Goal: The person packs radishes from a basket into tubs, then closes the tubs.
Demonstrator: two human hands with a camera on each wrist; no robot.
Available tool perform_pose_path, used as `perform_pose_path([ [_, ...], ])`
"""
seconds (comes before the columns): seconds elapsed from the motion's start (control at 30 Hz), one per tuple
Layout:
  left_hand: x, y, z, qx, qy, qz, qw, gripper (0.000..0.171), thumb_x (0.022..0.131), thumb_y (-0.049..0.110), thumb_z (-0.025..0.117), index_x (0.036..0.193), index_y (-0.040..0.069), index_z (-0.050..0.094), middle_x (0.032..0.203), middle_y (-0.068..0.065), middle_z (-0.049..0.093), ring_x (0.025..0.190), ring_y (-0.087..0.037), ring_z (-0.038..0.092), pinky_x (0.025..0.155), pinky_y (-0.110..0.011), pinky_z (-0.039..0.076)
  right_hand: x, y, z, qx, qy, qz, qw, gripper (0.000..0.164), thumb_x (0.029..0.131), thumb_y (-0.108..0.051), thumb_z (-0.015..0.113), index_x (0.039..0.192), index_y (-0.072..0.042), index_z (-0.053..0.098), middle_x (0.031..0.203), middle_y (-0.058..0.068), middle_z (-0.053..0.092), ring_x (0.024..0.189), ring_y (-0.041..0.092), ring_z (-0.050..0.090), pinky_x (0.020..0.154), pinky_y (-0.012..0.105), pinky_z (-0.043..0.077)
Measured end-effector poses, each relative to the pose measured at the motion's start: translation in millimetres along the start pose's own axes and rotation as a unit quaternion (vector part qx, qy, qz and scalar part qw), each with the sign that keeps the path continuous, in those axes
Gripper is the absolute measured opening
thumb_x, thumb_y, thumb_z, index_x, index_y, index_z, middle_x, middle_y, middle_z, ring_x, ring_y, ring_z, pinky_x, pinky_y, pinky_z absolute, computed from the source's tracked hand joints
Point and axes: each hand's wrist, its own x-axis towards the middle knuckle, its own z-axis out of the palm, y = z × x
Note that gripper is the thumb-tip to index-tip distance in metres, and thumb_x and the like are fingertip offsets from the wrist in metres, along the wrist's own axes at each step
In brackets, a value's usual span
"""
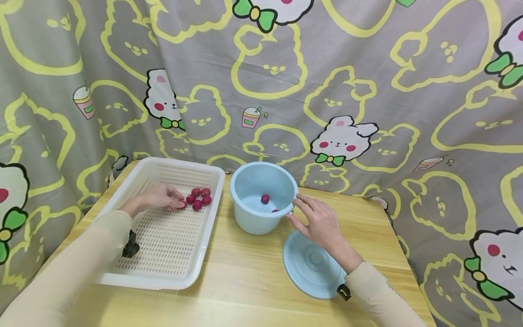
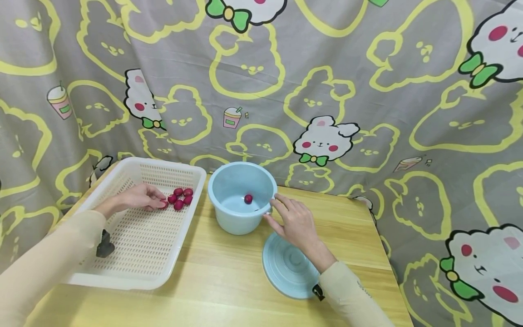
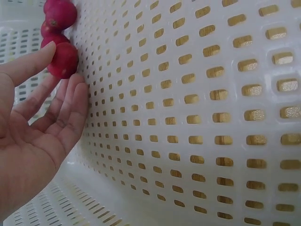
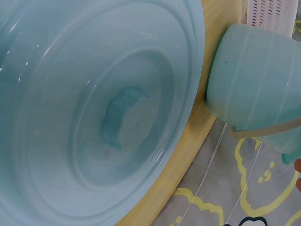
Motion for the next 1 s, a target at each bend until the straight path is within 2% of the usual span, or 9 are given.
perform_pose_path([
  [0.3,-0.2,-0.1,0.9,0.003,-0.001,0.006,1.0,0.044,0.1,0.024,0.073,0.128,-0.009,0.067,0.121,-0.023,0.074,0.098,-0.018,0.073,0.087,-0.035,0.066,0.4,-0.6,-0.4,-0.003,-0.004,0.002,1.0,0.072,0.106,-0.068,0.038,0.124,-0.009,0.075,0.125,0.014,0.077,0.101,0.034,0.079,0.078,0.049,0.068],
  [0.57,-6.6,1.7,-2.6,-0.007,0.011,-0.003,0.9999,0.041,0.101,0.025,0.073,0.126,-0.007,0.068,0.122,-0.023,0.074,0.097,-0.022,0.073,0.087,-0.037,0.067,0.6,-0.9,-0.7,-0.006,-0.004,0.0,1.0,0.073,0.106,-0.068,0.037,0.124,-0.009,0.076,0.125,0.015,0.077,0.101,0.034,0.079,0.077,0.049,0.068],
  [0.83,-11.9,2.6,-10.7,-0.009,0.023,0.002,0.9997,0.046,0.104,0.031,0.068,0.132,-0.006,0.066,0.127,-0.023,0.074,0.103,-0.027,0.076,0.092,-0.044,0.066,0.3,-1.0,-0.5,-0.007,-0.008,0.0,1.0,0.071,0.106,-0.068,0.038,0.124,-0.01,0.075,0.125,0.014,0.077,0.1,0.034,0.079,0.077,0.049,0.068],
  [1.0,-15.5,5.1,-16.9,-0.02,0.026,0.013,0.9994,0.054,0.104,0.034,0.067,0.139,-0.007,0.061,0.135,-0.026,0.07,0.11,-0.034,0.076,0.1,-0.05,0.063,0.2,-0.5,0.5,-0.007,-0.002,-0.003,1.0,0.071,0.106,-0.067,0.039,0.124,-0.009,0.075,0.124,0.015,0.077,0.1,0.034,0.079,0.076,0.049,0.068],
])
